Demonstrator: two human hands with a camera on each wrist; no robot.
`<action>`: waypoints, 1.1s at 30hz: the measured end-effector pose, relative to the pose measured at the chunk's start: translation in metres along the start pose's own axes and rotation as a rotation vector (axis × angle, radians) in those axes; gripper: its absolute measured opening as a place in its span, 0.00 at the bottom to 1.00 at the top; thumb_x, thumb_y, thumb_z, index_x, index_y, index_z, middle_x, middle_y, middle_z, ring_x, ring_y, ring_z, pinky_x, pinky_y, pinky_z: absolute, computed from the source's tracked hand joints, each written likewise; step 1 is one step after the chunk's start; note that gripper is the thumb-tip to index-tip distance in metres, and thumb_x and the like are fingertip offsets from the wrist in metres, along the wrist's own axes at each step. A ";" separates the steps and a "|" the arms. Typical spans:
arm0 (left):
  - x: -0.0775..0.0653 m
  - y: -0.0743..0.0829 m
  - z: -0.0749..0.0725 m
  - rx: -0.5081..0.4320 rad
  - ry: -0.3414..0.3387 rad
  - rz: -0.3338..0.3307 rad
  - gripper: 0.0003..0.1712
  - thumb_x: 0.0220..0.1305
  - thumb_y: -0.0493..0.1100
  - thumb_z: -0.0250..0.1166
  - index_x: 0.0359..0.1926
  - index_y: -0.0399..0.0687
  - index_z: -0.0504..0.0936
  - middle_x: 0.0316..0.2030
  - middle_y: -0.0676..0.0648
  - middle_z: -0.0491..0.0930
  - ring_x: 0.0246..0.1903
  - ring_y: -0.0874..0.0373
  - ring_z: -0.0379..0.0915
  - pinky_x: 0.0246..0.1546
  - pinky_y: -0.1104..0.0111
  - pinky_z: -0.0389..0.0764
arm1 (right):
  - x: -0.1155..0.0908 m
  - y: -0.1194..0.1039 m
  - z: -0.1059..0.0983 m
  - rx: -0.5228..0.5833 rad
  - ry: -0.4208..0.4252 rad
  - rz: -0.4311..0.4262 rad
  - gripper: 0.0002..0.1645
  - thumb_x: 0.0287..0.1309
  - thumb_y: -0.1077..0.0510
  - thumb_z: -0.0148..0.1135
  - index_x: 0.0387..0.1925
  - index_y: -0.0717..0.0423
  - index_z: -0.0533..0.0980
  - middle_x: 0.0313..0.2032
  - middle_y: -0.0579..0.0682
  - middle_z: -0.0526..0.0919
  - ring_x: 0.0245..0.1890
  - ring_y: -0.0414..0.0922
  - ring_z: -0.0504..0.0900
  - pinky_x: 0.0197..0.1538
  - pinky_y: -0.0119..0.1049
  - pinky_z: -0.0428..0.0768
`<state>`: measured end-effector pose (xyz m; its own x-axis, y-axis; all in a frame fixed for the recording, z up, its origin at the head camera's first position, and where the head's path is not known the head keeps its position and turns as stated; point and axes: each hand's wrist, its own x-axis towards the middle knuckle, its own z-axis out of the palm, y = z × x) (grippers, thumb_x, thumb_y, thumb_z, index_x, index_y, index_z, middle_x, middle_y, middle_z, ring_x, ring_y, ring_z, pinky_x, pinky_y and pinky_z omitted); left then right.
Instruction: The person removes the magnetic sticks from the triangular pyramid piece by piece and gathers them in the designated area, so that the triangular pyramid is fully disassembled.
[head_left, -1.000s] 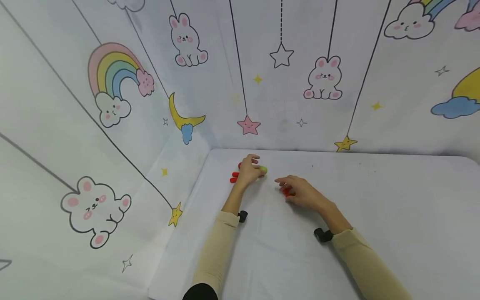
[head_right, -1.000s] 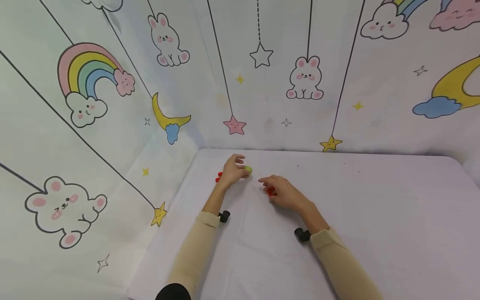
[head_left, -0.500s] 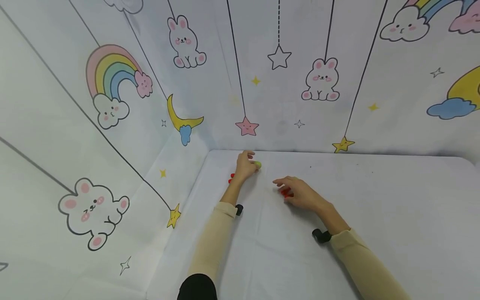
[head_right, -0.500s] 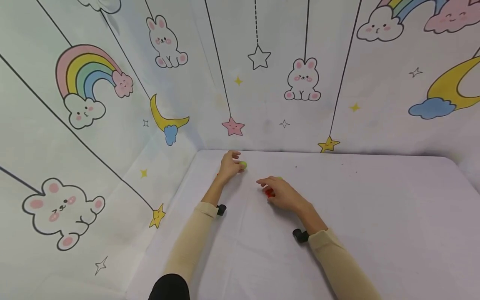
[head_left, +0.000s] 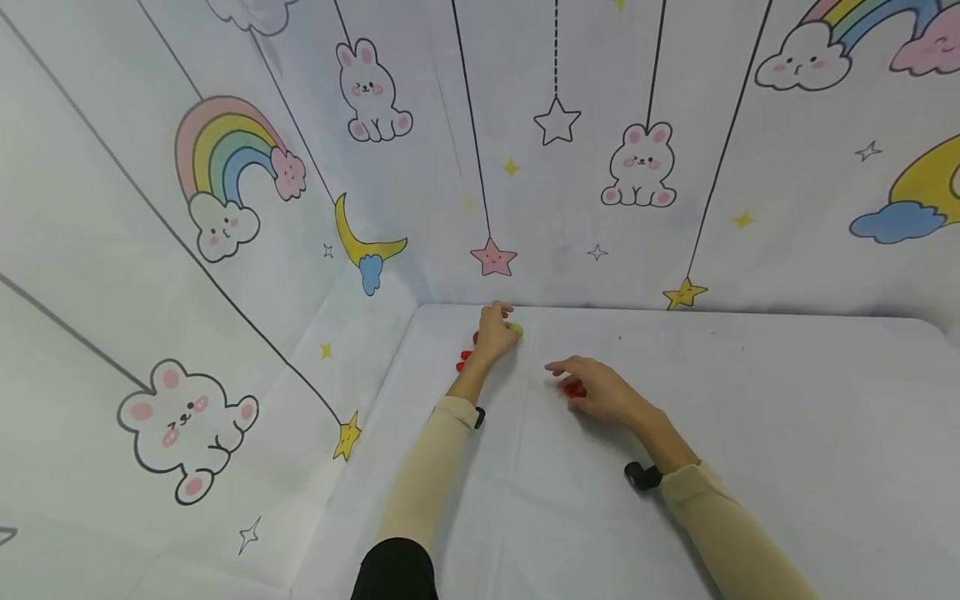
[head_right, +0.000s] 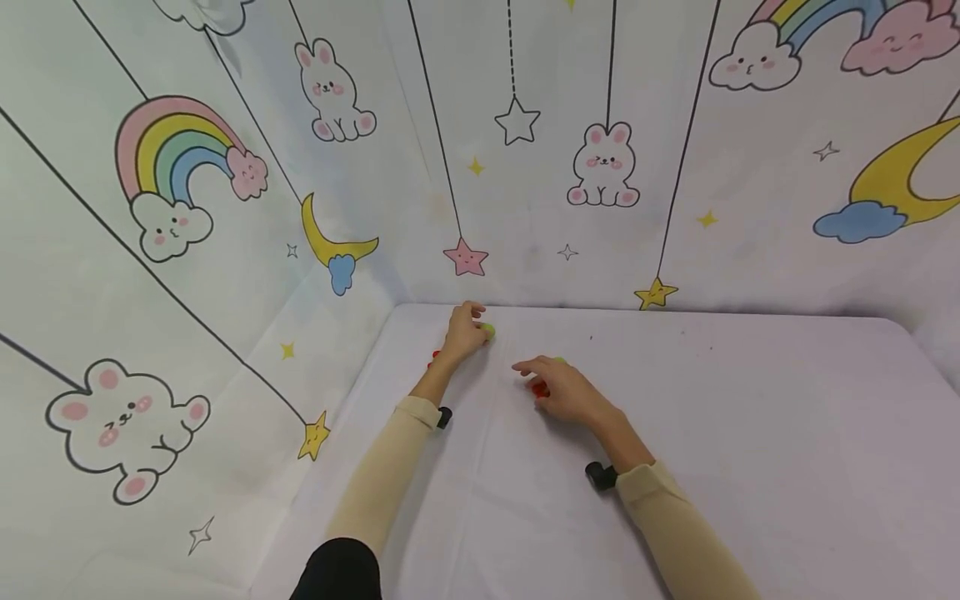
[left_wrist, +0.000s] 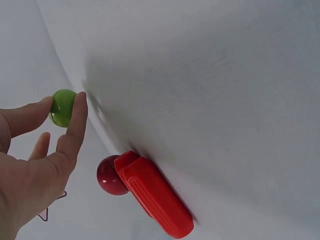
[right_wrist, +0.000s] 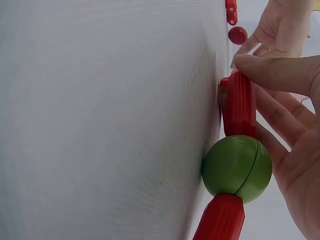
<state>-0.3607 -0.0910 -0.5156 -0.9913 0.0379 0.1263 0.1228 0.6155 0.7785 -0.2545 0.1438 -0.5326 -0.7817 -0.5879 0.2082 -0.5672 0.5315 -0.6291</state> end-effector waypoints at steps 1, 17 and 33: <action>0.000 0.000 0.000 0.007 -0.001 0.000 0.31 0.57 0.25 0.64 0.64 0.32 0.74 0.56 0.33 0.72 0.49 0.48 0.79 0.44 0.66 0.82 | 0.000 0.001 0.000 -0.006 0.001 0.000 0.44 0.52 0.73 0.76 0.71 0.54 0.73 0.59 0.55 0.82 0.52 0.49 0.86 0.54 0.48 0.84; 0.002 -0.001 0.006 0.139 0.026 0.020 0.26 0.60 0.29 0.59 0.62 0.35 0.76 0.53 0.37 0.75 0.48 0.46 0.75 0.48 0.59 0.80 | -0.005 -0.011 -0.021 0.024 0.050 0.107 0.35 0.60 0.71 0.69 0.68 0.49 0.76 0.55 0.54 0.84 0.50 0.50 0.85 0.54 0.50 0.84; 0.000 0.002 0.003 0.137 -0.019 -0.025 0.30 0.63 0.33 0.71 0.65 0.36 0.74 0.59 0.37 0.72 0.54 0.48 0.79 0.53 0.60 0.82 | -0.016 -0.001 -0.037 0.017 -0.004 0.192 0.39 0.58 0.78 0.61 0.70 0.55 0.73 0.60 0.57 0.83 0.62 0.55 0.79 0.66 0.59 0.76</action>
<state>-0.3604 -0.0875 -0.5163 -0.9949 0.0353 0.0949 0.0913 0.7181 0.6899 -0.2510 0.1751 -0.5070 -0.8738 -0.4795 0.0803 -0.4037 0.6235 -0.6695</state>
